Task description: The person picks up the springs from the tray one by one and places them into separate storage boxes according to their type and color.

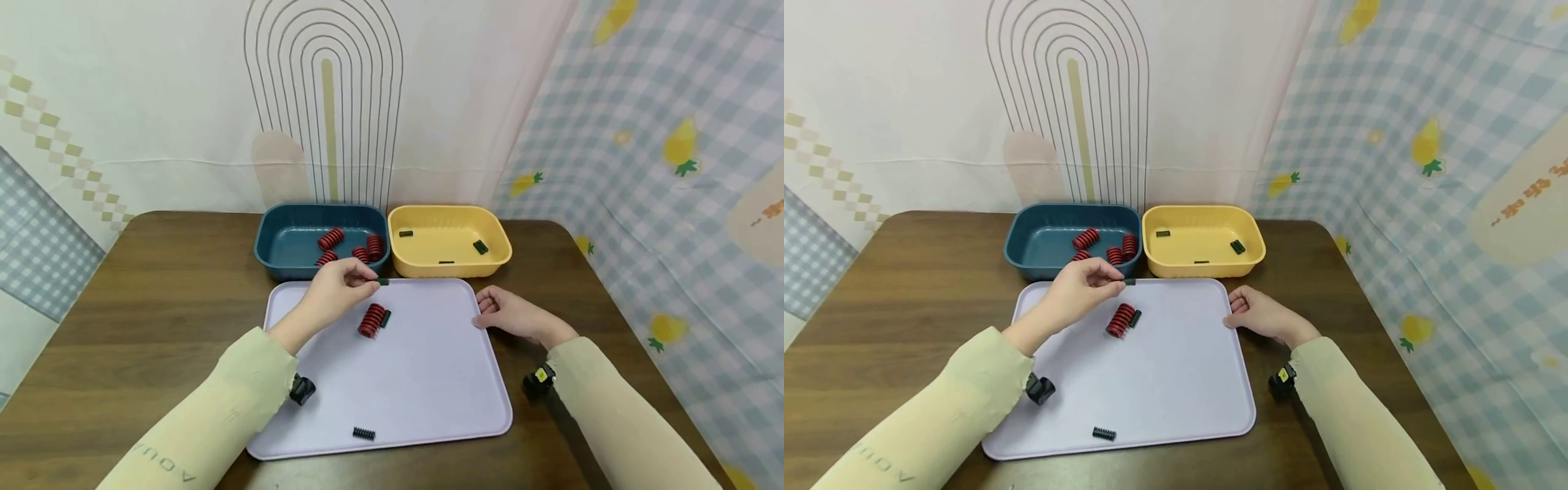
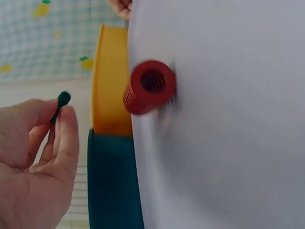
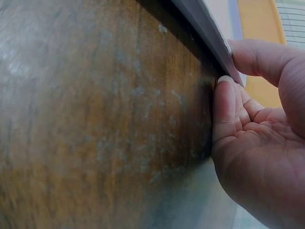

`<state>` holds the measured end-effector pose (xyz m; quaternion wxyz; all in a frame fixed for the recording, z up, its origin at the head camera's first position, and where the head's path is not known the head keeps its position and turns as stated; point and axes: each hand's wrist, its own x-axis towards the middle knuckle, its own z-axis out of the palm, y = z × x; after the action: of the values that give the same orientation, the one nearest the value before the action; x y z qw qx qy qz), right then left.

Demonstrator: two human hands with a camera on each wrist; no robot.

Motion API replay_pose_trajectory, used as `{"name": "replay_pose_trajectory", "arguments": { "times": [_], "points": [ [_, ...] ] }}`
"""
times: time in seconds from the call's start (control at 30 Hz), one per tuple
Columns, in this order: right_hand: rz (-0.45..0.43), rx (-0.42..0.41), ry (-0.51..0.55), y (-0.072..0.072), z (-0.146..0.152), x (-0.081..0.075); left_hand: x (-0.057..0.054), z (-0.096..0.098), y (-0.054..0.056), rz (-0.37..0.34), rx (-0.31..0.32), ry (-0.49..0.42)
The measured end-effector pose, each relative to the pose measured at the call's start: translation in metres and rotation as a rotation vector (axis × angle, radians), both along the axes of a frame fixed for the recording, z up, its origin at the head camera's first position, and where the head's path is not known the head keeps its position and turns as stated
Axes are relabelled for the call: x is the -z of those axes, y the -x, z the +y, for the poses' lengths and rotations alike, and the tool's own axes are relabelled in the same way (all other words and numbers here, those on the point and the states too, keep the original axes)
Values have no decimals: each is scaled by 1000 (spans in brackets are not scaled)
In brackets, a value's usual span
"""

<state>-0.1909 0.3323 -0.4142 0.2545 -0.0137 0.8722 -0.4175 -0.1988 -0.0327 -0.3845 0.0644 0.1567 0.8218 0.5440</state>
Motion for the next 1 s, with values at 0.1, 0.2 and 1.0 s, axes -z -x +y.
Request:
{"name": "replay_pose_trajectory", "arguments": {
  "times": [0.1,0.2,1.0],
  "points": [
    [-9,5,-14,-1,2,0,-1,14,3,-13,-53,-67],
    [-12,11,-18,-1,2,0,0,28,8,-39,-114,-144],
    [10,9,16,0,-1,1,13,74,27,-69,-215,-153]
  ]
}}
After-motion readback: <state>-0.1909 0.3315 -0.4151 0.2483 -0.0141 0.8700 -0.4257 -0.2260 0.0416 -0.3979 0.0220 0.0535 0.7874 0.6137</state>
